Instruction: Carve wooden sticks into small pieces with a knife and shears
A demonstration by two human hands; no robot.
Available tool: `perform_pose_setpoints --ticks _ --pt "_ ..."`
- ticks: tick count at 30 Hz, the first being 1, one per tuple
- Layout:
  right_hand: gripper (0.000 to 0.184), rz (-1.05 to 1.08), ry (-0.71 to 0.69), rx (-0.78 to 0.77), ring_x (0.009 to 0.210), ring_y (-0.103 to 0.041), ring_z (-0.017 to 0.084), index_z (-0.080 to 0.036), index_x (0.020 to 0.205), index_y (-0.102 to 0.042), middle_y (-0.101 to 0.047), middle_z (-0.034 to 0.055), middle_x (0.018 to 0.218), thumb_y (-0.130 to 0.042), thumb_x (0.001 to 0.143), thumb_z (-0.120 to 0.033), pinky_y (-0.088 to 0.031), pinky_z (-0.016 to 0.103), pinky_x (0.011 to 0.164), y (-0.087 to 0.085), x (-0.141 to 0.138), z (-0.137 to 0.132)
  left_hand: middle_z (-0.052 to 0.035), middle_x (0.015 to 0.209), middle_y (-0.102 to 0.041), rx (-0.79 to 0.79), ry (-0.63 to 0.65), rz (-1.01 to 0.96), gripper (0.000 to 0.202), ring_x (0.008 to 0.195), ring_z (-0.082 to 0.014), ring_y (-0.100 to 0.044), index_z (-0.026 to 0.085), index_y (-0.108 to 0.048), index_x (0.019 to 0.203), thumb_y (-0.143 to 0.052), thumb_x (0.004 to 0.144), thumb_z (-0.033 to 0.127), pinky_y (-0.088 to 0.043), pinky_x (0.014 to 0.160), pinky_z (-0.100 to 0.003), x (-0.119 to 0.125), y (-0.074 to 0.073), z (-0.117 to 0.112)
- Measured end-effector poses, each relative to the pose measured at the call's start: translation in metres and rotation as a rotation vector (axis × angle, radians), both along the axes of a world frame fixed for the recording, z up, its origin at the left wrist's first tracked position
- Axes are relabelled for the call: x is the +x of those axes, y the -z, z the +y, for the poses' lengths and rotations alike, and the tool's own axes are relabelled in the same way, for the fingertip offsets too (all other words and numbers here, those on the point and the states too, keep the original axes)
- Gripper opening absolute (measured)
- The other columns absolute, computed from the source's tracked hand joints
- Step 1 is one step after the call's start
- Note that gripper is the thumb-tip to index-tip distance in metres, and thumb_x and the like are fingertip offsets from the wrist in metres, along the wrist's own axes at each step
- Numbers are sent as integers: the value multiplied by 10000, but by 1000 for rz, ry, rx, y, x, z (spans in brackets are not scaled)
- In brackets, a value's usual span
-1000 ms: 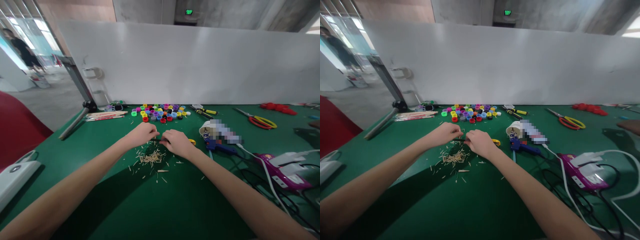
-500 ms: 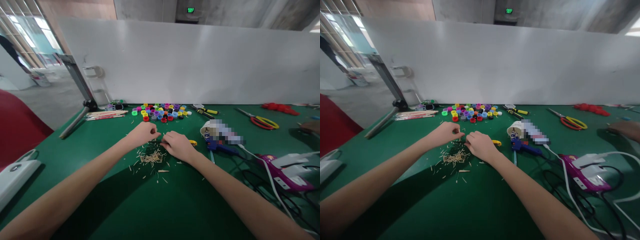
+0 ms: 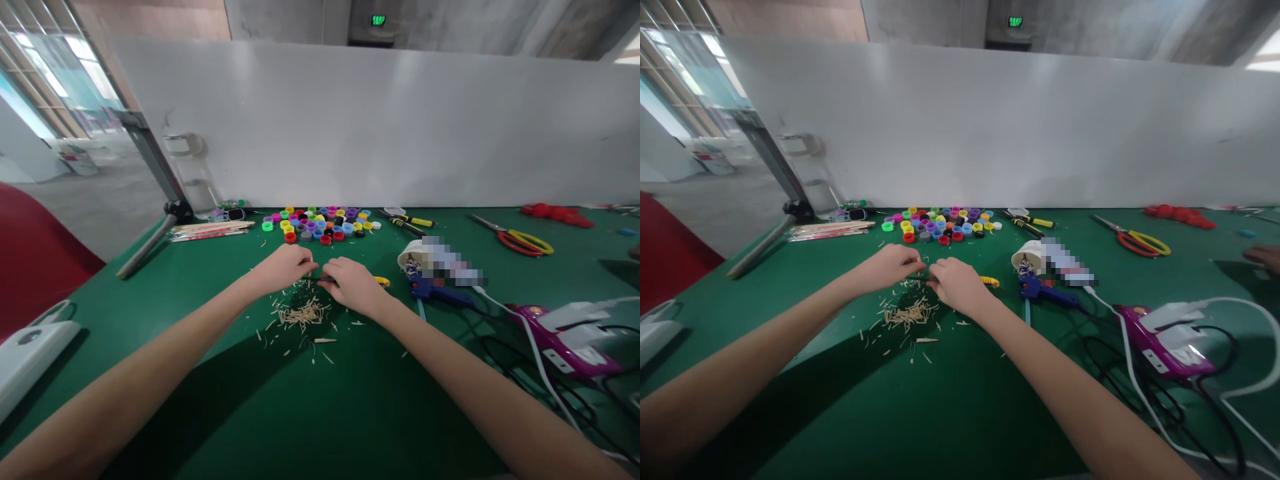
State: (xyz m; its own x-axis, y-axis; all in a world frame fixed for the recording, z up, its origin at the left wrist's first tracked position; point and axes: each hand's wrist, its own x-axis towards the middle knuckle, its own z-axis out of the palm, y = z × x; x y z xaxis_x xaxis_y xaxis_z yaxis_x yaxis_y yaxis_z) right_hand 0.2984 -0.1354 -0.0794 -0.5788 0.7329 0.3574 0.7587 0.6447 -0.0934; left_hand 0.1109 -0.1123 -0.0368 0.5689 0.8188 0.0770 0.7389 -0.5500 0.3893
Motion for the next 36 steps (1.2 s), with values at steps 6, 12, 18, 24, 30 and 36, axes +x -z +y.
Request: perform_pose_setpoints --ticks 6,12,18,24,30,36 --pt "125 -17 -15 -28 749 -501 157 -162 785 -559 -585 41 780 -549 851 -267 -315 272 589 3 1 2 -11 618 -549 -23 133 30 303 529 -102 -433 175 -526 674 -365 883 324 -303 513 -264 -1 -5 -2" --pt "108 -81 -10 -60 783 -525 166 -169 851 -576 -604 50 833 -541 863 -270 -297 269 548 4 -2 0 -34 789 -638 -69 252 64 304 671 -126 -532 183 -613 836 -334 889 290 -356 594 -263 -4 -7 2" --pt "125 -84 -20 -42 782 -517 161 -180 827 -545 -592 43 818 -526 876 -294 -282 263 530 6 0 -4 -25 746 -628 -103 145 59 292 610 -121 -509 187 -591 777 -377 871 362 -350 556 -265 -5 -5 4" --pt "153 -6 -20 68 774 -485 160 -175 802 -529 -574 37 778 -479 897 -283 -287 265 556 7 4 -6 -15 625 -577 -30 -27 43 322 541 -112 -464 183 -525 645 -471 812 453 -307 515 -277 0 -3 1" --pt "155 -9 7 97 762 -476 158 -172 811 -532 -573 42 782 -459 904 -272 -264 266 542 5 3 -5 -21 552 -529 11 -87 80 372 495 -112 -422 179 -511 595 -452 827 462 -286 496 -285 3 -2 -1" --pt "146 -52 37 79 755 -464 160 -176 812 -533 -575 46 805 -468 892 -280 -218 265 494 0 0 -3 -35 587 -561 44 -83 61 325 523 -123 -453 175 -532 623 -437 850 387 -286 499 -279 4 6 1"
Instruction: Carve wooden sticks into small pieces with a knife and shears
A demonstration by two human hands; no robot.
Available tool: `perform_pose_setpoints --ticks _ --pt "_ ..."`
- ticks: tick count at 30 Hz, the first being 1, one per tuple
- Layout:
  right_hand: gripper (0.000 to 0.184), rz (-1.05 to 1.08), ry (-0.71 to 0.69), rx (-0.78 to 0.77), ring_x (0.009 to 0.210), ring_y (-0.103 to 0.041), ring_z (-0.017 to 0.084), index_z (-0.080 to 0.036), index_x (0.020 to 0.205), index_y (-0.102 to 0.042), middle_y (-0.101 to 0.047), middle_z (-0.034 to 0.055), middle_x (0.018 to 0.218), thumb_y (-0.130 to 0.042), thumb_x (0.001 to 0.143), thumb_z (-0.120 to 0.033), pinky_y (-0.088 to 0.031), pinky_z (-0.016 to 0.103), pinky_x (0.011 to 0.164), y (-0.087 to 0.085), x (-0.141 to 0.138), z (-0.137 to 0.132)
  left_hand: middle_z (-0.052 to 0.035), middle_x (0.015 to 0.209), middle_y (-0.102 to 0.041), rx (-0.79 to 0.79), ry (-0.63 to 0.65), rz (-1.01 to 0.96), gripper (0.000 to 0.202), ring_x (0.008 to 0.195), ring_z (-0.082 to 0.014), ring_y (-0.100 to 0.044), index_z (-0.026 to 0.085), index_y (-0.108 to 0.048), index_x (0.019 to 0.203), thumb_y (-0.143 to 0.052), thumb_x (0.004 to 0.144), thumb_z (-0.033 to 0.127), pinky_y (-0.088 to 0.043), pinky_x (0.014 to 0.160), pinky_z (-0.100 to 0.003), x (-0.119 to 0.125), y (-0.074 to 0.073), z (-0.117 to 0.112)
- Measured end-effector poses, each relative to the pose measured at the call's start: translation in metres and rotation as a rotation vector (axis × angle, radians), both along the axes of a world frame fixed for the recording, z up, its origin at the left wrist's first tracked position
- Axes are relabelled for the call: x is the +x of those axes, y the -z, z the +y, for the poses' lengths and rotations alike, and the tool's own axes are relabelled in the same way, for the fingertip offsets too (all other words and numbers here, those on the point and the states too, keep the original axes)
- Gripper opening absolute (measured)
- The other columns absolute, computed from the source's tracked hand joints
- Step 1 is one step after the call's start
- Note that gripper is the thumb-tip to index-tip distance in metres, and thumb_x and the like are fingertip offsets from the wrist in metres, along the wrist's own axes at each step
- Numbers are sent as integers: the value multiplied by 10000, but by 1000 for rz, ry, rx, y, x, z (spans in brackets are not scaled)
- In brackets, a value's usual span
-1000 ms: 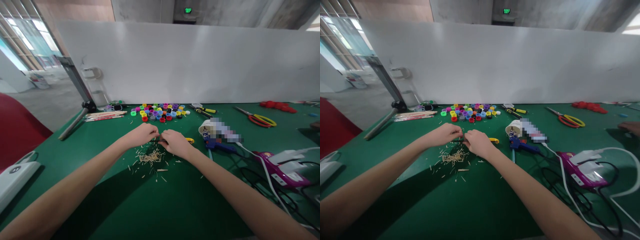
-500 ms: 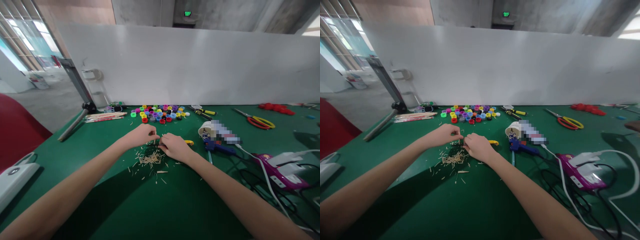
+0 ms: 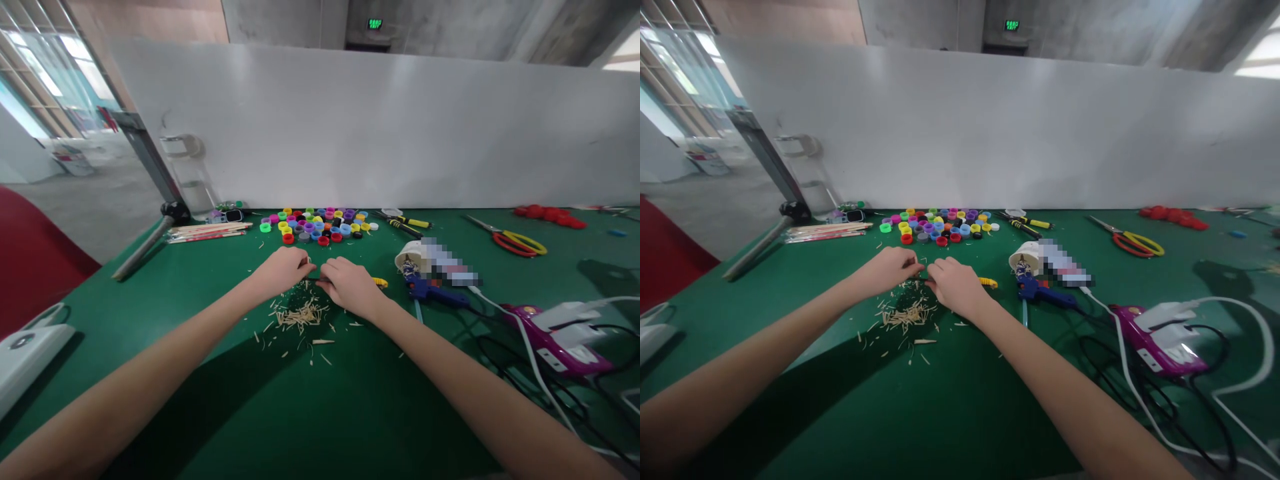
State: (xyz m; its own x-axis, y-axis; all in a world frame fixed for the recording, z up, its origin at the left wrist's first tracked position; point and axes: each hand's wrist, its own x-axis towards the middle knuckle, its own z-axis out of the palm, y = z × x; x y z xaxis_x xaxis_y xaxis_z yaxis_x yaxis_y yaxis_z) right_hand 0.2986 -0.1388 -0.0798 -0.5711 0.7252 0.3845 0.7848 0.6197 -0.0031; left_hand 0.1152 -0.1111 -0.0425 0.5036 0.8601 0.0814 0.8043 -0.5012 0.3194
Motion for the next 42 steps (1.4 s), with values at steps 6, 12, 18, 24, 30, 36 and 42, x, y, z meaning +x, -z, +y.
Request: perform_pose_setpoints --ticks 6,12,18,24,30,36,42 --pt "126 -5 -9 -51 732 -465 146 -183 796 -533 -569 29 794 -508 873 -279 -234 263 500 -2 -2 3 -21 607 -557 -42 114 -17 326 532 -115 -452 174 -518 649 -380 889 345 -302 515 -267 -5 -7 -1" --pt "116 -32 -37 -107 757 -497 150 -181 837 -562 -592 35 825 -532 866 -289 -241 266 506 -1 -3 4 -27 681 -590 -79 239 18 315 578 -122 -483 175 -530 715 -330 907 324 -329 546 -267 -8 -9 -2" --pt "134 -26 -42 -139 781 -523 163 -182 855 -570 -608 39 834 -527 872 -308 -240 269 501 3 -3 5 -47 767 -619 -108 315 68 319 644 -134 -519 172 -566 798 -291 911 287 -352 582 -270 -9 -12 -1" --pt "121 -30 -94 -209 729 -539 150 -192 865 -587 -619 33 826 -567 841 -309 -263 265 513 2 0 13 -34 878 -633 -191 409 48 313 724 -128 -534 195 -621 905 -321 894 288 -381 639 -253 -14 -16 6" --pt "153 -13 -92 -120 758 -521 151 -187 818 -551 -603 32 806 -515 877 -323 -258 264 514 2 2 6 2 598 -522 -154 246 20 340 499 -98 -391 180 -579 695 -399 854 421 -287 480 -253 -12 -14 9" --pt "162 98 -52 -48 799 -513 150 -187 838 -542 -602 26 808 -480 899 -324 -283 261 562 0 7 3 11 512 -477 -108 120 -19 380 471 -98 -380 187 -517 606 -473 807 507 -270 470 -265 -9 -9 8" --pt "172 104 -75 -72 793 -517 146 -194 822 -554 -611 22 805 -480 890 -334 -270 255 548 3 9 4 -4 485 -474 -52 64 -18 409 451 -99 -381 190 -461 529 -488 790 503 -256 464 -285 -8 -6 8"
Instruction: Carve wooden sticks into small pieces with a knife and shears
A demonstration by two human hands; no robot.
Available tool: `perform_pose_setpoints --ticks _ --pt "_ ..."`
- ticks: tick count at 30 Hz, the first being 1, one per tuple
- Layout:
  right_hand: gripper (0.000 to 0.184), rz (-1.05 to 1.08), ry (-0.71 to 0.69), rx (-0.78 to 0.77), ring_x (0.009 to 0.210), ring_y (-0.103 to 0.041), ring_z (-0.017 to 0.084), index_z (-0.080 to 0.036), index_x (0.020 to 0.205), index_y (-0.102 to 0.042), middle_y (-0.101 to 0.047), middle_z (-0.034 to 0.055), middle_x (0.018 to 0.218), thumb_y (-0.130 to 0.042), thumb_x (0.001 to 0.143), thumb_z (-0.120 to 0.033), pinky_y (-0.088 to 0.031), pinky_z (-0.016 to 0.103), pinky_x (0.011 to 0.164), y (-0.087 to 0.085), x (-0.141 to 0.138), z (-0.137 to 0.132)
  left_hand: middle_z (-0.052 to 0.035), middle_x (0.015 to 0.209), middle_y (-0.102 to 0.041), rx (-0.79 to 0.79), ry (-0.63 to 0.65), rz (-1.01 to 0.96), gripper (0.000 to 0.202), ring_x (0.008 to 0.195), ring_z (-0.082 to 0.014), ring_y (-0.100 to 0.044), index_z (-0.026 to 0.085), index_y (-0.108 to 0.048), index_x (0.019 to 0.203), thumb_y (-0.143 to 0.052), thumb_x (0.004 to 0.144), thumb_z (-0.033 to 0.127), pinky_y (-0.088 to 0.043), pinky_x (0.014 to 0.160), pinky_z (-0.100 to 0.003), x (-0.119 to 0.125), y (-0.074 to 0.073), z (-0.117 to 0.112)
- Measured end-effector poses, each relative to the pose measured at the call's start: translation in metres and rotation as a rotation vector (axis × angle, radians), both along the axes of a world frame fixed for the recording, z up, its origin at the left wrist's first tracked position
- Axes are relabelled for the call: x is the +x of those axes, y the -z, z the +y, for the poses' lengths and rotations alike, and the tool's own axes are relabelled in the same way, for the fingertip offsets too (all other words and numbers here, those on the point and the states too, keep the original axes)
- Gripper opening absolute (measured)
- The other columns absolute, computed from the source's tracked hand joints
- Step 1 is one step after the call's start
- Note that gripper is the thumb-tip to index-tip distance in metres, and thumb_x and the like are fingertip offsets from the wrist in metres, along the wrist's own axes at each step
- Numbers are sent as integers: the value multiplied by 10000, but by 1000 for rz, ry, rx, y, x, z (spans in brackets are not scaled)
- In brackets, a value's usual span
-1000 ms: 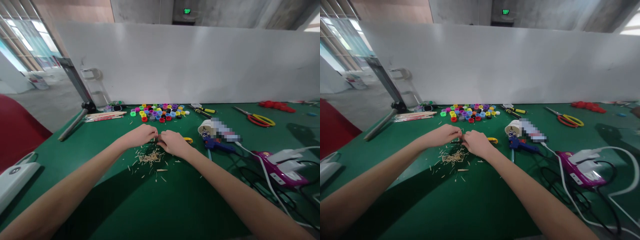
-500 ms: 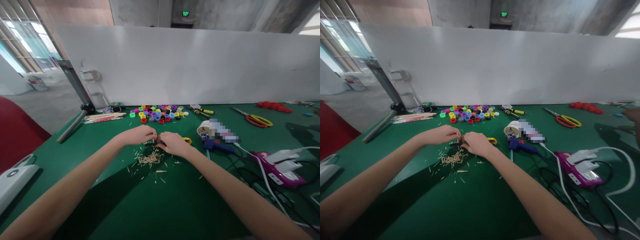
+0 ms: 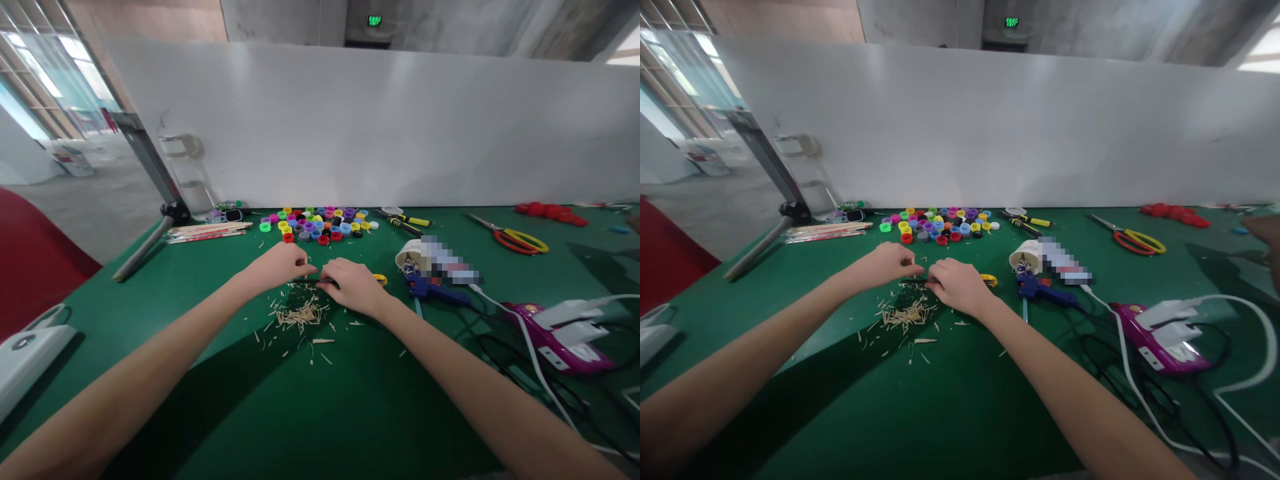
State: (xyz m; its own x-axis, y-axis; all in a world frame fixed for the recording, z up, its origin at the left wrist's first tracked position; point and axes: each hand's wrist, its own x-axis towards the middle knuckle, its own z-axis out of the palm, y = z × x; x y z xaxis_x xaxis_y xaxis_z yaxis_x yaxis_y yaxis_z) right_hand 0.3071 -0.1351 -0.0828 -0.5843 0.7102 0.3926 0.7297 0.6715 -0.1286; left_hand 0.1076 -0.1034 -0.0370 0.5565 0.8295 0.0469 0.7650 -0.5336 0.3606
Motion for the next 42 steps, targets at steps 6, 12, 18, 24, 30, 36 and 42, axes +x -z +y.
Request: perform_pose_setpoints --ticks 6,12,18,24,30,36,42 --pt "180 -10 20 33 786 -516 152 -196 817 -550 -605 22 794 -467 899 -333 -249 262 537 1 0 0 -14 497 -497 -8 -34 31 376 474 -112 -401 192 -471 532 -496 784 470 -270 488 -298 3 -1 -3" --pt "192 -29 29 64 788 -502 152 -188 834 -546 -603 26 801 -468 904 -349 -243 269 535 3 0 3 -2 488 -485 24 -29 32 362 468 -100 -386 188 -443 515 -499 784 424 -269 491 -290 6 -4 -7" --pt "177 -47 13 44 799 -499 157 -190 819 -535 -602 29 826 -484 900 -339 -253 264 542 1 0 6 -1 484 -481 29 5 34 359 456 -99 -391 189 -450 535 -484 804 424 -265 479 -286 4 0 -3" --pt "153 -41 -11 -34 806 -510 155 -195 809 -528 -602 24 835 -520 884 -328 -266 252 549 -2 -2 9 -10 524 -503 77 91 57 371 492 -106 -417 182 -467 571 -417 863 405 -272 496 -282 3 1 -4" --pt "135 -75 -14 -64 794 -518 153 -195 801 -533 -606 27 845 -532 871 -310 -274 259 538 -4 -3 11 -7 593 -536 72 170 69 308 540 -108 -445 177 -497 649 -395 884 347 -299 525 -271 1 1 -4" --pt "119 -126 -20 -81 802 -525 160 -197 840 -556 -611 31 851 -529 865 -310 -256 267 511 0 -4 13 -10 634 -558 16 241 83 301 561 -113 -463 173 -555 738 -348 900 320 -321 546 -268 0 -6 -6" --pt "140 -151 -18 -62 797 -526 163 -199 856 -555 -614 30 846 -535 865 -338 -218 267 490 4 -3 14 -21 737 -616 -55 283 75 291 608 -112 -498 180 -613 810 -372 883 327 -343 562 -254 -1 -7 -1"
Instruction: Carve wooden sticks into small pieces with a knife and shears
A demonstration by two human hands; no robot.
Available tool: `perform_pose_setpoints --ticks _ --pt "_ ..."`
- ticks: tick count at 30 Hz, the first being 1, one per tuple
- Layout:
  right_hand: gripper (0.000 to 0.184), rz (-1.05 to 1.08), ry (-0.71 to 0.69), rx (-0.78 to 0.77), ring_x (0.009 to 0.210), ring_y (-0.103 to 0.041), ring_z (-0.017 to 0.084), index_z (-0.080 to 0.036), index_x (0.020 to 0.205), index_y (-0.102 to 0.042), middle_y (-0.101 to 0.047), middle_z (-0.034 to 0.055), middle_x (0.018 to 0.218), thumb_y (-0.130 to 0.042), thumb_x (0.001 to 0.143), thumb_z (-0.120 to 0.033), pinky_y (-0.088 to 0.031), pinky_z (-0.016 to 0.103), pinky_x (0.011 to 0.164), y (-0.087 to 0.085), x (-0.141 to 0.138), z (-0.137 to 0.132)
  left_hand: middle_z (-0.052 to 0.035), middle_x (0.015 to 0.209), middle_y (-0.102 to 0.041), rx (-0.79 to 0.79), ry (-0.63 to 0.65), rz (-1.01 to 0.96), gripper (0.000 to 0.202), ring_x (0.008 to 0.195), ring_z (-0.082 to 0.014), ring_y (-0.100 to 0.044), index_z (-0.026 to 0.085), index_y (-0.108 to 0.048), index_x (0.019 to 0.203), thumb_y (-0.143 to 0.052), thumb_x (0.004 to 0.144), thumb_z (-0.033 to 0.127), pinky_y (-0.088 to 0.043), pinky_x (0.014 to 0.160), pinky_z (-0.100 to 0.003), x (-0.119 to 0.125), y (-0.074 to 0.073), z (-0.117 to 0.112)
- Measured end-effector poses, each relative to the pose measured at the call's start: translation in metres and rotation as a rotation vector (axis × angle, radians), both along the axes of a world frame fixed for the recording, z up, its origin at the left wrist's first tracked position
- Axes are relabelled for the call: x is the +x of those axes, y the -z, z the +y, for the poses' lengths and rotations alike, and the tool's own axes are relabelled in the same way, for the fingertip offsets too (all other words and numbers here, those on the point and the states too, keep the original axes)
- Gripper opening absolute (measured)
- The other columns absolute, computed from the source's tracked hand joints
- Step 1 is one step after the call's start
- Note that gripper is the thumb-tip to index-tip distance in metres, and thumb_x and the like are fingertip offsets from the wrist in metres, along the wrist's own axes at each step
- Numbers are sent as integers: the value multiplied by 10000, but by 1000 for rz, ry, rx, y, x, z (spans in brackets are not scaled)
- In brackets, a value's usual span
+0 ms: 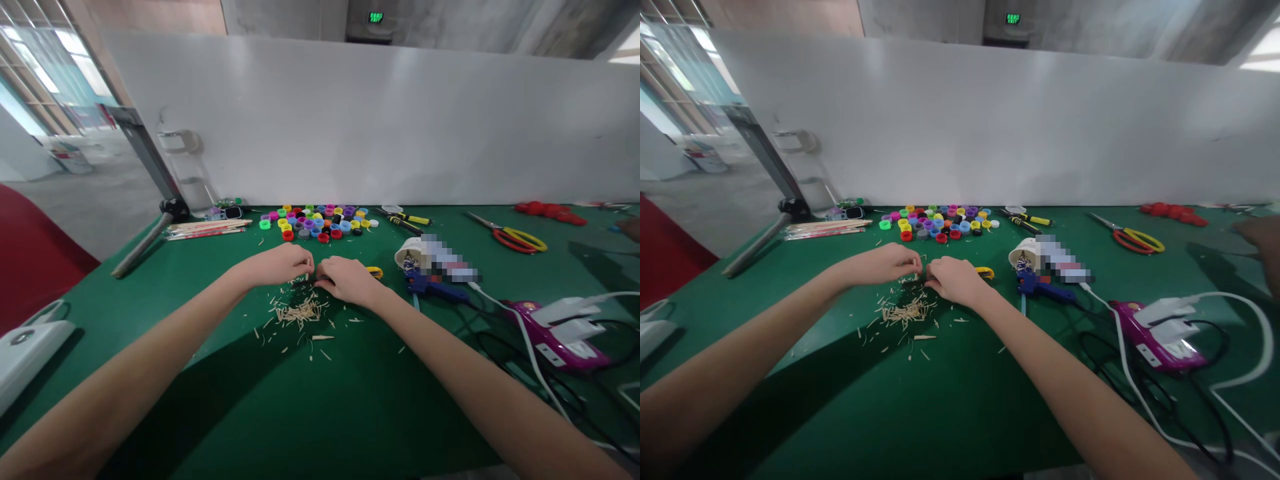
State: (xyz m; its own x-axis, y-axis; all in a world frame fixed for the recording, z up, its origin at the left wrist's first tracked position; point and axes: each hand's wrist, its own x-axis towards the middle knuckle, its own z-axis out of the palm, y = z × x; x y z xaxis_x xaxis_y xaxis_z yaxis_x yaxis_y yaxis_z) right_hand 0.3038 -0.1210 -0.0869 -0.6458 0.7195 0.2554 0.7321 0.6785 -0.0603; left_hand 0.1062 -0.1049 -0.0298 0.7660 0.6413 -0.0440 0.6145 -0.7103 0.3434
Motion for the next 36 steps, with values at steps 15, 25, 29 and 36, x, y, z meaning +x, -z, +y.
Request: perform_pose_setpoints --ticks 15,25,29,36 --pt "139 187 -12 14 814 -509 162 -193 819 -544 -596 32 823 -517 885 -313 -309 261 592 -3 6 -6 -11 534 -530 57 -280 11 345 473 -104 -415 190 -490 589 -448 818 445 -270 469 -277 7 2 -5" --pt "112 101 -109 27 802 -495 173 -166 820 -544 -582 54 821 -531 890 -253 -372 282 698 -6 4 -1 -20 591 -549 128 -209 32 379 522 -111 -440 180 -495 618 -381 878 432 -296 501 -279 5 5 -3" --pt "102 73 -110 17 789 -494 171 -166 816 -551 -590 51 812 -546 879 -246 -370 283 687 -7 1 0 -24 644 -584 85 -132 45 311 567 -114 -484 172 -550 721 -367 890 357 -326 541 -270 2 5 0" --pt "93 42 -105 -37 767 -509 166 -165 818 -571 -599 49 800 -566 862 -247 -360 279 650 -9 -1 2 -31 689 -600 73 -31 53 324 602 -121 -499 166 -585 787 -337 904 339 -339 572 -263 -3 2 1"
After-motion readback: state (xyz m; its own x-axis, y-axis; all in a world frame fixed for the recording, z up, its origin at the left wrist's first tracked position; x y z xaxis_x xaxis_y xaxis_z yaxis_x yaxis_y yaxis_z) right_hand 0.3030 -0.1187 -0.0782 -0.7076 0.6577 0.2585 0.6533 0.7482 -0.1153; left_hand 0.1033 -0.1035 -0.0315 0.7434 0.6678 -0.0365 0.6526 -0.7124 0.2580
